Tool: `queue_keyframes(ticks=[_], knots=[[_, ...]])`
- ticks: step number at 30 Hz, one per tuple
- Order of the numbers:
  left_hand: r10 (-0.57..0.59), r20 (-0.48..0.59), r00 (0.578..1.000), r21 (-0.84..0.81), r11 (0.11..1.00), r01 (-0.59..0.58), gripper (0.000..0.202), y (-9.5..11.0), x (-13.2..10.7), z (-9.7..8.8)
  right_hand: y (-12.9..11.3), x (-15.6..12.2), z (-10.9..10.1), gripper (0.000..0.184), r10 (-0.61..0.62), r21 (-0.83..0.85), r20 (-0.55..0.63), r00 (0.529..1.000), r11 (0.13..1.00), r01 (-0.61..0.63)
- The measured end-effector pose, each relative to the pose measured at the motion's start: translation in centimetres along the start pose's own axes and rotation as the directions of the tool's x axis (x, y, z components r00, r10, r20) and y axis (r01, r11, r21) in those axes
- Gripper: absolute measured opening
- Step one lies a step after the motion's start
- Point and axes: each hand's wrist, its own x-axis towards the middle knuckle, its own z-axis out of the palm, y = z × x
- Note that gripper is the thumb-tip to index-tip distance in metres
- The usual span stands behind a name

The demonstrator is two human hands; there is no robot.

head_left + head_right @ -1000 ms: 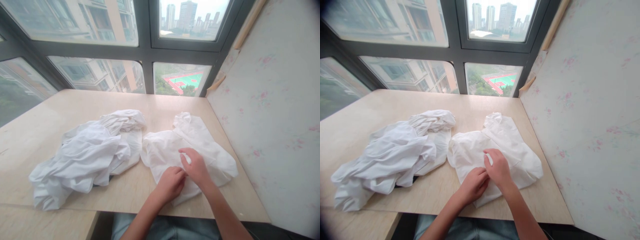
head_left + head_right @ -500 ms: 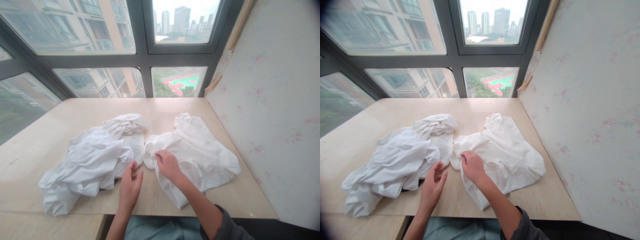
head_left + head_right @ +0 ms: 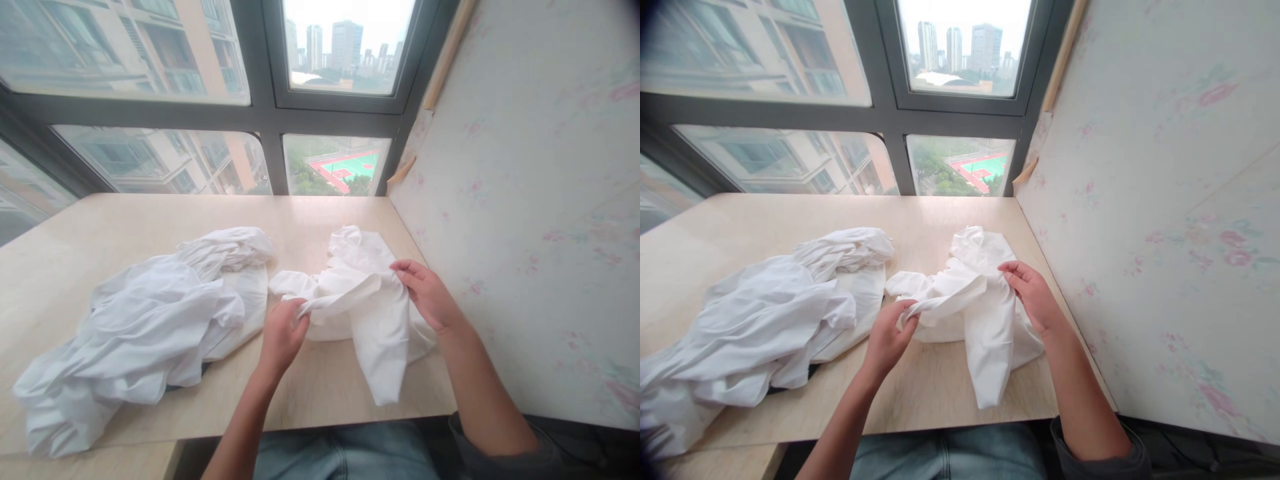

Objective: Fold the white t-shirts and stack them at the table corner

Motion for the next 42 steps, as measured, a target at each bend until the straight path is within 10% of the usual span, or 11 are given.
queue_keyframes(ticks=[5, 16, 20, 30, 37, 42], knots=[[-0.071, 0.244, 0.967, 0.054, 0.997, 0.059, 0.028, 0.5, 1.1, -1.2, 3.0, 0.8, -0.8, 0.03, -0.131, -0.453, -0.067, 0.989, 0.887, 0.087], [-0.173, 0.308, 0.935, -0.076, 0.976, 0.206, 0.043, -0.6, 1.2, -1.5, 3.5, -3.7, 0.8, 0.016, -0.529, -0.635, 0.096, 0.843, 0.62, 0.462], [-0.056, 0.43, 0.901, -0.215, 0.963, 0.162, 0.059, -0.5, 1.4, -2.7, 5.1, -4.1, 0.0, 0.015, -0.439, -0.688, 0.244, 0.864, 0.549, 0.474], [0.063, 0.449, 0.891, -0.114, 0.993, -0.013, 0.052, -2.8, 1.0, -2.9, 7.6, -3.3, -0.9, 0.014, -0.114, -0.854, 0.077, 0.991, 0.505, 0.124], [0.146, 0.491, 0.859, -0.022, 0.988, -0.156, 0.066, -4.1, -0.7, -4.0, 6.0, -3.4, -1.8, 0.023, -0.171, -0.678, 0.045, 0.984, 0.718, 0.156], [0.113, 0.398, 0.91, 0.082, 0.984, -0.158, 0.061, -4.5, -1.0, -2.5, 3.9, -4.0, -2.7, 0.034, 0.093, -0.218, 0.093, 0.991, 0.973, -0.071]])
